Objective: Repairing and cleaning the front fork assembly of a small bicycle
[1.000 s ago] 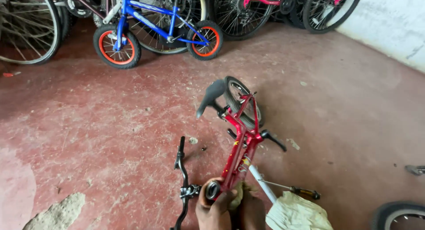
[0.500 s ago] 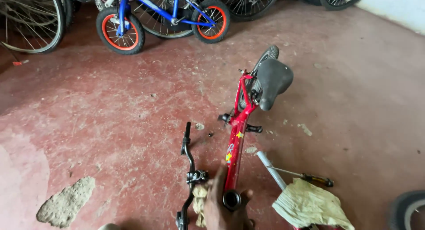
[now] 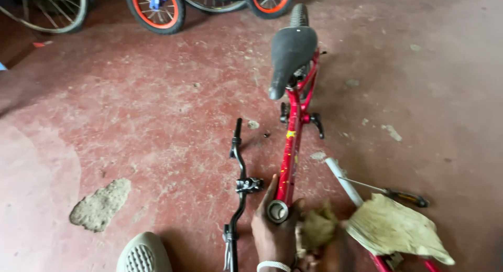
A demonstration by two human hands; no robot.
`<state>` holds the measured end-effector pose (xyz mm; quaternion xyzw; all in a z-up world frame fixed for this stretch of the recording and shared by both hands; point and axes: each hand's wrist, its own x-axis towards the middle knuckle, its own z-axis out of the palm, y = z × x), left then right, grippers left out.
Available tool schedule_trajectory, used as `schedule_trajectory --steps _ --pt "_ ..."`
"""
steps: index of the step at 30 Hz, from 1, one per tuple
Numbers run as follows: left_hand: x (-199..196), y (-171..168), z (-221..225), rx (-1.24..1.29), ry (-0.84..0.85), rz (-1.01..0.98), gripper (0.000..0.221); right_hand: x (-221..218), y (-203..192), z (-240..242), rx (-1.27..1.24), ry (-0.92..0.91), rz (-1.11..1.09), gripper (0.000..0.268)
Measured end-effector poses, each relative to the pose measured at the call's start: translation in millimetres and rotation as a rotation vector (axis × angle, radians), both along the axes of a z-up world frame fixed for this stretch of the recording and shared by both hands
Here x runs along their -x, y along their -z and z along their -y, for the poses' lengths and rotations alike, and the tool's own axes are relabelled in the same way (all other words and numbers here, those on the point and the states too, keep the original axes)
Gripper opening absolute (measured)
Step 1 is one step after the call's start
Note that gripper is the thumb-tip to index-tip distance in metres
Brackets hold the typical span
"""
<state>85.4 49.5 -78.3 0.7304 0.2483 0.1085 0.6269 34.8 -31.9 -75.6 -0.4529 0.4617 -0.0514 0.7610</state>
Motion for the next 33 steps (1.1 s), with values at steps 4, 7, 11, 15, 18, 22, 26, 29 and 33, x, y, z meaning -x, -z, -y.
schedule_trajectory --steps 4,7,11,15,18,22,26,29,33 --pt "-12 -17 -4 -0.017 0.029 -0.146 0.080 -40 -106 2 -0.570 -0.242 -0.035 0.066" --pt "-17 -11 -6 0.167 0.068 -0.094 0.062 -60 -46 18 0.106 -0.664 0.226 0.051" --pt "-30 8 -1 0.243 0.092 -0.029 0.062 -64 -43 -1 0.714 -0.845 0.344 0.035" --pt "-33 31 -1 0.389 0.144 0.109 0.061 -67 -19 -6 0.876 -0.789 0.202 0.050" --pt "-40 38 2 0.669 0.085 0.174 0.060 -73 -21 -11 0.896 -0.780 0.232 0.040" --pt "-45 61 8 0.634 0.084 0.129 0.055 -73 -1 -16 1.126 -0.630 0.358 0.019" --pt "-28 34 6 0.620 0.044 0.064 0.053 -73 9 -6 1.153 -0.581 0.279 0.030" --pt "-26 28 -2 -0.074 0.166 0.243 0.066 -76 -7 0 0.479 -0.453 0.181 0.036" --pt "-32 33 -1 0.678 -0.026 -0.153 0.041 -56 -39 4 0.634 -0.773 0.062 0.056"
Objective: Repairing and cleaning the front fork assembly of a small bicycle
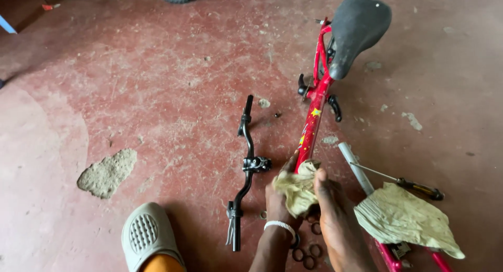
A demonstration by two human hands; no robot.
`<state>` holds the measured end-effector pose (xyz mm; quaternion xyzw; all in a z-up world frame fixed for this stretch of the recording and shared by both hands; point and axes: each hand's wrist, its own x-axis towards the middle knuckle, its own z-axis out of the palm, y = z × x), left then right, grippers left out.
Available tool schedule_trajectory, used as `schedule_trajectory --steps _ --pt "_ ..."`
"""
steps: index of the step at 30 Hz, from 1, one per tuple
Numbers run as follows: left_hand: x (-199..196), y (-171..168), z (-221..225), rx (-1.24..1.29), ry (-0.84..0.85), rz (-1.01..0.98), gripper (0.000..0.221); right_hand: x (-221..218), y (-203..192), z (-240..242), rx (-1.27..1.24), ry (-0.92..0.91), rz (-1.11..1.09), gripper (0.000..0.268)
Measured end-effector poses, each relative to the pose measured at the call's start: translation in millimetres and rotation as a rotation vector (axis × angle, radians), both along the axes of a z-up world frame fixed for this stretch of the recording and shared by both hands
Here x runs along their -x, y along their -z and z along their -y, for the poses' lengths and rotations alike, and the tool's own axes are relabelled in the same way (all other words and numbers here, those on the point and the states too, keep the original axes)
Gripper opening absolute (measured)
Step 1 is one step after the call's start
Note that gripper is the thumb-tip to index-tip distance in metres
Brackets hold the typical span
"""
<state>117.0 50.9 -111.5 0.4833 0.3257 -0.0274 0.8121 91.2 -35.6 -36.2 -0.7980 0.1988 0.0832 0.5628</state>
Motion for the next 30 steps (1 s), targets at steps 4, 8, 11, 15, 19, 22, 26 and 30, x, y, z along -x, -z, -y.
schedule_trajectory --steps 4,8,11,15,19,22,26,30 --pt "-6 1 -3 -0.032 -0.025 0.018 0.033 -8 52 3 0.296 -0.130 0.304 0.044" --pt "-7 -1 -2 -0.074 -0.007 0.122 0.037 -11 26 -13 0.308 -0.088 0.129 0.040" --pt "0 -5 -7 -0.127 -0.004 0.216 0.040 -11 34 -21 0.257 -0.013 0.295 0.029" --pt "8 -11 -9 -0.204 0.011 0.370 0.046 -6 29 -29 0.283 0.053 0.276 0.026" --pt "9 -19 -12 -0.085 0.001 0.293 0.056 -4 43 -33 0.379 0.109 0.503 0.023" --pt "3 -18 -17 -0.264 0.104 0.107 0.061 0 41 -19 0.233 0.239 0.246 0.027" --pt "-5 35 -6 0.261 -0.217 0.319 0.059 6 -17 -24 0.134 0.001 0.085 0.047" --pt "1 43 -9 0.181 -0.180 0.291 0.059 6 -21 -30 0.197 0.004 0.120 0.050"
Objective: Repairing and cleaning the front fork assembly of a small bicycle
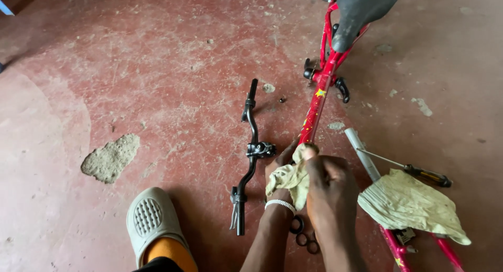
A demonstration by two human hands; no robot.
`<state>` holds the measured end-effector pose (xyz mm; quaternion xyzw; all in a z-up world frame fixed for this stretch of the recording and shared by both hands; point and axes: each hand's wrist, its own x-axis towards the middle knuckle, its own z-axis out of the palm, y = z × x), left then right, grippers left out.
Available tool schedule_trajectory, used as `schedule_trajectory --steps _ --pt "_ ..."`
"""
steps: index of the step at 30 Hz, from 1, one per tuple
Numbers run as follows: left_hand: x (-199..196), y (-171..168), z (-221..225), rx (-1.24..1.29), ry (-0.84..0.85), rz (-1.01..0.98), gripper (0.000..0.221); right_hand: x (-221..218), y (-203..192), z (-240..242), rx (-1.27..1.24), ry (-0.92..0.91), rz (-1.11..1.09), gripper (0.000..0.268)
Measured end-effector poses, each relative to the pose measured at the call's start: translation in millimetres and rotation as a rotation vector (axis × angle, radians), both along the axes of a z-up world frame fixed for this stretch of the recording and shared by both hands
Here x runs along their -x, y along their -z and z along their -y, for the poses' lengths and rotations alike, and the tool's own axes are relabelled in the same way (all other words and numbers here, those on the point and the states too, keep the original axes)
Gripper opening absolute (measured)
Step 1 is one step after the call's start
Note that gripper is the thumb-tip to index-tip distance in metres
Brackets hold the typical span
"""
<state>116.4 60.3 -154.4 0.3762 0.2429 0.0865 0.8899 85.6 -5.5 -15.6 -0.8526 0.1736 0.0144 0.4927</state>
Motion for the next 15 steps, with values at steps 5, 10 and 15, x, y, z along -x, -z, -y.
schedule_trajectory --steps 5,10,15 --pt "-11 6 6 -0.083 0.051 -0.010 0.058 -3 34 6 0.112 -0.047 0.323 0.012" --pt "-19 15 5 -0.178 0.088 -0.032 0.058 -8 23 7 0.054 -0.041 0.092 0.026" --pt "-31 43 7 -0.271 0.134 -0.062 0.058 -16 9 10 0.030 -0.065 -0.050 0.032"
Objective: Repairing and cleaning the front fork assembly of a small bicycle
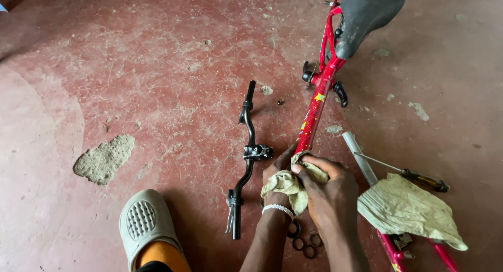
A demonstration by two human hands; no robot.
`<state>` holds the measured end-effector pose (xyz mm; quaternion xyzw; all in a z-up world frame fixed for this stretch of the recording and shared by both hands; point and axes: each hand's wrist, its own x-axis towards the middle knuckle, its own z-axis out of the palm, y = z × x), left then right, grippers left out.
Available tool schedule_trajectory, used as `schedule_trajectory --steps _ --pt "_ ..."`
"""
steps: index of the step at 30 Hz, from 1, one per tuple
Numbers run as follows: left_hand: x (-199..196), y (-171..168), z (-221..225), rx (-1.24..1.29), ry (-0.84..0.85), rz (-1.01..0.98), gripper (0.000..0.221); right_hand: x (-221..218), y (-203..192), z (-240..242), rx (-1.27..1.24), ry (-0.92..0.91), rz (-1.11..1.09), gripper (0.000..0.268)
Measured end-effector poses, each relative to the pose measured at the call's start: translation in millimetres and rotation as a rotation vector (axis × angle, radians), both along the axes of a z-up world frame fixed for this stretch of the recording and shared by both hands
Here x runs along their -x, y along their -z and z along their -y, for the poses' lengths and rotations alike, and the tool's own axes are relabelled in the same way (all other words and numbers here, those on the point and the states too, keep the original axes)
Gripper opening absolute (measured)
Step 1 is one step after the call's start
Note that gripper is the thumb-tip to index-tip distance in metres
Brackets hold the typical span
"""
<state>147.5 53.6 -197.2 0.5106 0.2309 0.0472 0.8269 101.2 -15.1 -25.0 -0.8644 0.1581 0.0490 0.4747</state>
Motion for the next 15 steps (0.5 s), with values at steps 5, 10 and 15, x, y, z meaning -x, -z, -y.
schedule_trajectory --steps 5,10,15 --pt "-1 134 -22 -0.092 0.042 -0.046 0.058 -3 1 -6 -0.141 0.121 -0.113 0.033" --pt "-4 144 -42 -0.191 0.079 -0.068 0.058 -5 -1 -14 -0.408 0.262 -0.113 0.031" --pt "7 3 -10 -0.282 0.125 -0.083 0.059 -11 13 -9 -0.500 0.282 -0.070 0.031"
